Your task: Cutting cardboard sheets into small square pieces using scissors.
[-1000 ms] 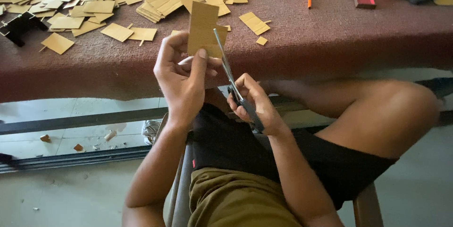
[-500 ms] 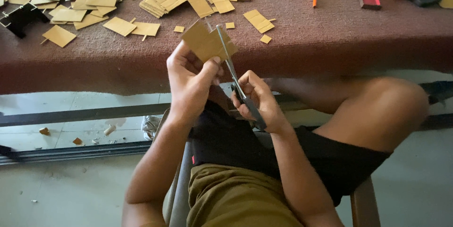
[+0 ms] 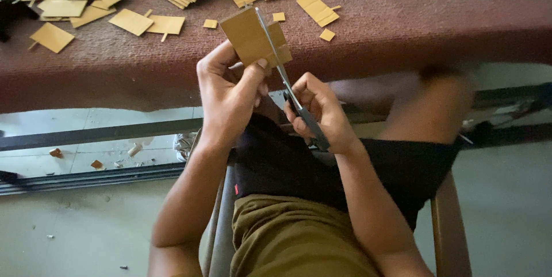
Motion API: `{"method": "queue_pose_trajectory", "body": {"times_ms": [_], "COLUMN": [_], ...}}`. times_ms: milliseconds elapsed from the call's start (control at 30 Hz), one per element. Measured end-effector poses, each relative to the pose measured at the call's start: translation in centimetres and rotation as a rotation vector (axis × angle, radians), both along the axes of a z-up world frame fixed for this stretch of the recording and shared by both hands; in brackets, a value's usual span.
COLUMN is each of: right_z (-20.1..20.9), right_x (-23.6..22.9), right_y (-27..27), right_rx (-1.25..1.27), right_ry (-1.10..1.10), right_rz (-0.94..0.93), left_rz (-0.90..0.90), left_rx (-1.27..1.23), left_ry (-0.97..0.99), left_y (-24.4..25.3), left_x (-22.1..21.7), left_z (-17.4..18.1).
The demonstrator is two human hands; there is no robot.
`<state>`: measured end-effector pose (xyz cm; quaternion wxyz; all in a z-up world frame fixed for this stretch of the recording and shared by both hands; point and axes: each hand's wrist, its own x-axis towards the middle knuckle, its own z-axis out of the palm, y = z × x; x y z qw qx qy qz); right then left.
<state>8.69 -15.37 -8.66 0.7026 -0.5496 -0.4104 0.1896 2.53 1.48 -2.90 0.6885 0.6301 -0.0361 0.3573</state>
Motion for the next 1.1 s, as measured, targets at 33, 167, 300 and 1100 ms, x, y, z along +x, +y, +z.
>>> {"method": "queue_pose_trajectory", "body": {"times_ms": [33,167,300,1100], "right_z": [-0.1,1.5,6.3,11.1], "right_x": [0.1,1.5,4.4,29.4], "right_y": [0.2,0.8,1.4,4.4], "right_rx": [-0.002,-0.025,-0.098,-0.323], "right_ry": [0.008,0.039,0.017,-0.066], "right_rz": [-0.004,-0.067,-0.107,0.06], "left_rz": [-0.004,-0.016,-0.054,-0.294], "left_rx": [-0.002,0.05,0.263,0.143], "left_ry": [0.008,0.06,0.166,0.361], "left_y": [0.0,1.7,3.9,10.7], "left_x": [0.0,2.0,4.7,24.3], "left_z": [0.3,2.4,7.2,8.7]}}
